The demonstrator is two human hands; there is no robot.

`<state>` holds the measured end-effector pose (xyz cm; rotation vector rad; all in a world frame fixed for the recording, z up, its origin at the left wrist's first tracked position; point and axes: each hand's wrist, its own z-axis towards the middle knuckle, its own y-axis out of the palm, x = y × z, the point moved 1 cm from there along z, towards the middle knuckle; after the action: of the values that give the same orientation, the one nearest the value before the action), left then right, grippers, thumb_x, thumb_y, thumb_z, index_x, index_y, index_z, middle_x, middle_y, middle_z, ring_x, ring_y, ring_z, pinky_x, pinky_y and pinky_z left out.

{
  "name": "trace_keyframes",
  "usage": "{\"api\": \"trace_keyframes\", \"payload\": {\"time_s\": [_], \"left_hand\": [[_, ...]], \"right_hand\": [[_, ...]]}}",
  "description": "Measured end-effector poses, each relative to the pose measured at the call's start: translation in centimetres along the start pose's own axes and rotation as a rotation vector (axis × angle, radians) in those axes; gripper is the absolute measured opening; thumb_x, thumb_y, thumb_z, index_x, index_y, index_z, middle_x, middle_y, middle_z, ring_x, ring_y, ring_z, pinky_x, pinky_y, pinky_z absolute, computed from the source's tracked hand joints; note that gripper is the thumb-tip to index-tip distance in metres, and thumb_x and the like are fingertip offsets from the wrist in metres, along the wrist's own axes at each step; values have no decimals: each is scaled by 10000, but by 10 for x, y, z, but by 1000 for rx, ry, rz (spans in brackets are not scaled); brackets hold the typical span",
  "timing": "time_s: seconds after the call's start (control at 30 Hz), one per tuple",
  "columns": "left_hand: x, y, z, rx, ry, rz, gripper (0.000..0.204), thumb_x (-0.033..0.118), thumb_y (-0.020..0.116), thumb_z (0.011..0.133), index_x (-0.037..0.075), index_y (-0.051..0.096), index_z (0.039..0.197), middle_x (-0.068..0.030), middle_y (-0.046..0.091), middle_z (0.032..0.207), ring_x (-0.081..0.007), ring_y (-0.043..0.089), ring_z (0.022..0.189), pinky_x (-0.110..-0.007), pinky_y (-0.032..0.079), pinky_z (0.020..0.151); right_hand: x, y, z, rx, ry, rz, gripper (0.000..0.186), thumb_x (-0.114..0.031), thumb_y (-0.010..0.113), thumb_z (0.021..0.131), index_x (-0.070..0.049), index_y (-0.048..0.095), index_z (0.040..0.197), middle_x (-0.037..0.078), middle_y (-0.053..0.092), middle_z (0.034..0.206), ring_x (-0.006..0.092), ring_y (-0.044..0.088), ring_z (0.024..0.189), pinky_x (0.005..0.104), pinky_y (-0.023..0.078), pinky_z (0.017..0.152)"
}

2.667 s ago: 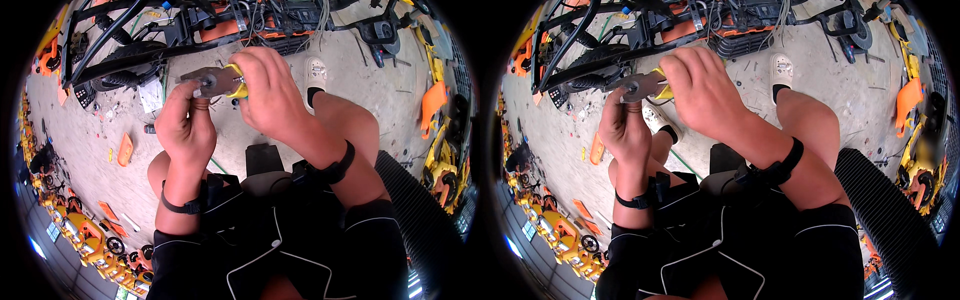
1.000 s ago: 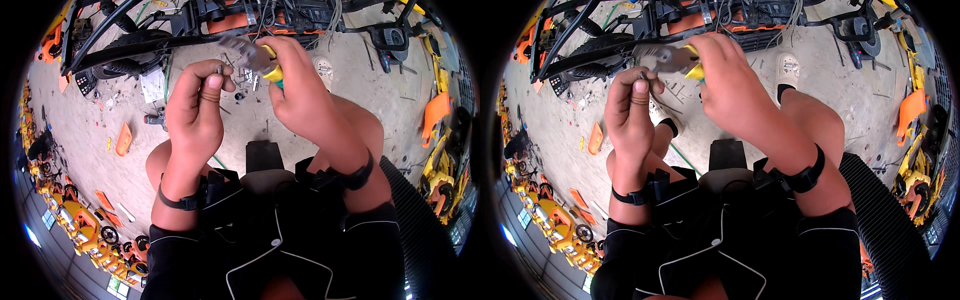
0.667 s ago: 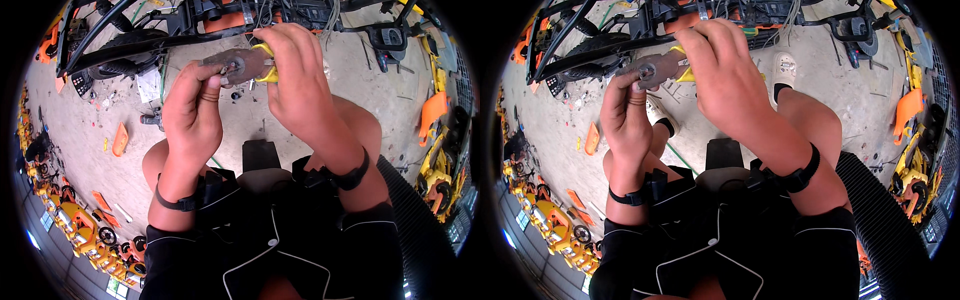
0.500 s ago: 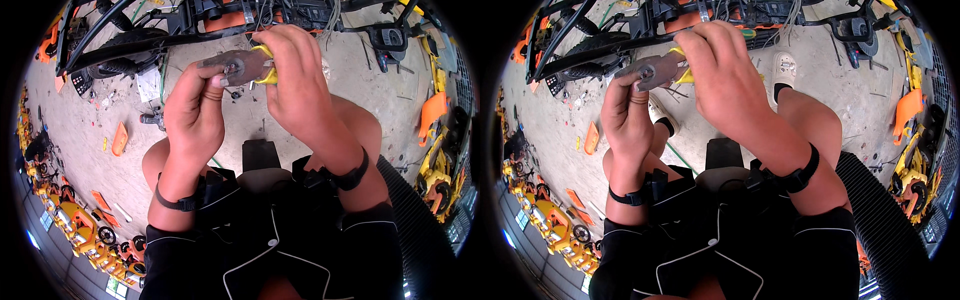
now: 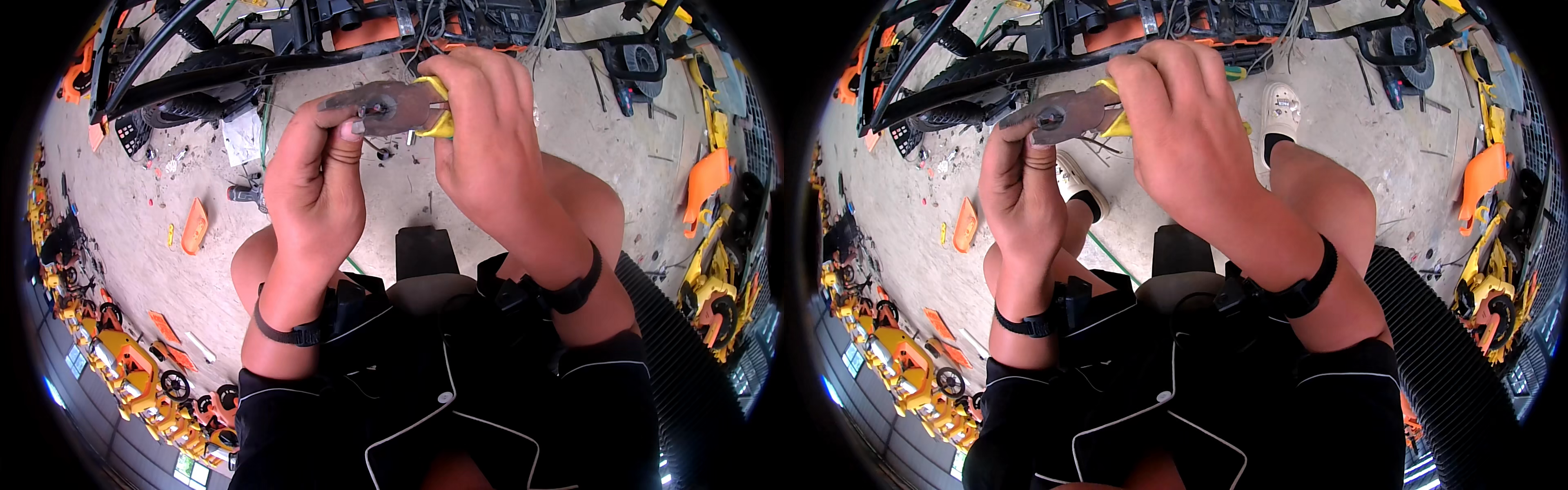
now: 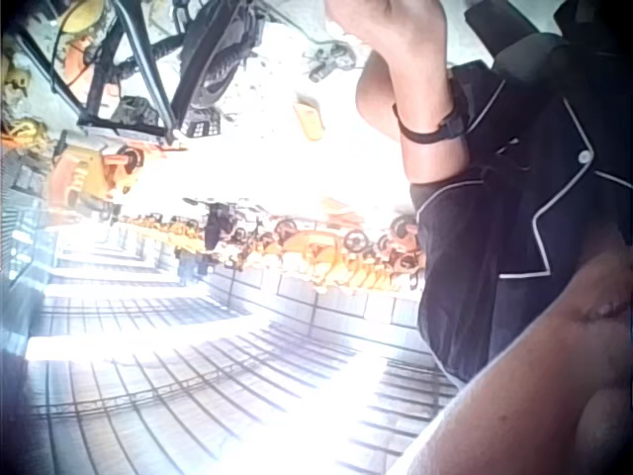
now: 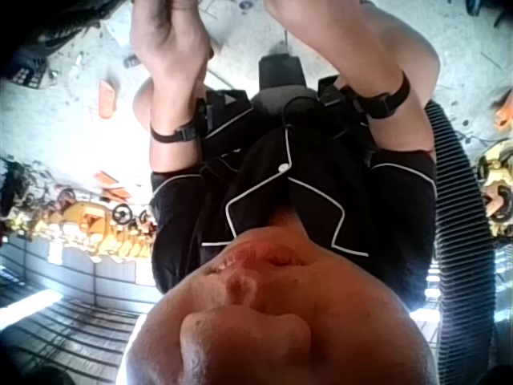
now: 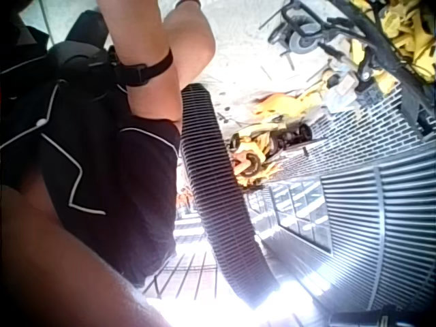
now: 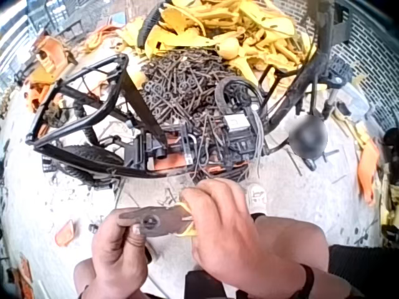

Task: The person strips the insulation from a wire using pliers and twists multiple wires together.

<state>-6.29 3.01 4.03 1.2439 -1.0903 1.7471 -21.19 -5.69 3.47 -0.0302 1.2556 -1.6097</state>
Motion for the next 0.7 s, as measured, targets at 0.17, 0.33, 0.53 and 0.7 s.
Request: {"api": "trace_keyframes", "payload": {"time_s": [0.17, 0.33, 0.53, 0.7], "left_hand": [[0, -2, -1, 3, 39, 101, 91, 30, 548, 1013, -24, 569, 1083, -68, 657, 1075, -89, 577, 983, -229, 467, 882], [1, -3, -1, 2, 23, 197, 89, 23, 560, 1005, -32, 577, 1073, -78, 663, 1079, -93, 584, 982, -239, 474, 883], [-7, -1, 0, 93, 98, 208, 71, -26, 611, 946, -10, 640, 1009, -114, 699, 984, -158, 627, 807, -257, 501, 734], [-6, -1, 0, 94, 117, 282, 79, -35, 648, 909, -8, 647, 983, -127, 693, 921, -221, 636, 784, -285, 501, 740]], "right_hand": [[0, 1, -3, 26, -18, -4, 441, 51, 614, 756, -30, 543, 1184, 153, 537, 1126, 383, 508, 1069, 448, 457, 909], [2, 3, -5, 51, -30, -34, 409, 14, 616, 784, -23, 539, 1184, 156, 536, 1131, 384, 507, 1087, 455, 460, 910], [2, 4, -5, 70, -36, -60, 366, -37, 623, 819, -15, 548, 1177, 159, 537, 1139, 382, 510, 1090, 457, 467, 899], [2, 6, -6, 99, -46, -96, 357, -58, 634, 812, -14, 550, 1157, 152, 535, 1113, 372, 518, 1068, 452, 470, 882]]}}
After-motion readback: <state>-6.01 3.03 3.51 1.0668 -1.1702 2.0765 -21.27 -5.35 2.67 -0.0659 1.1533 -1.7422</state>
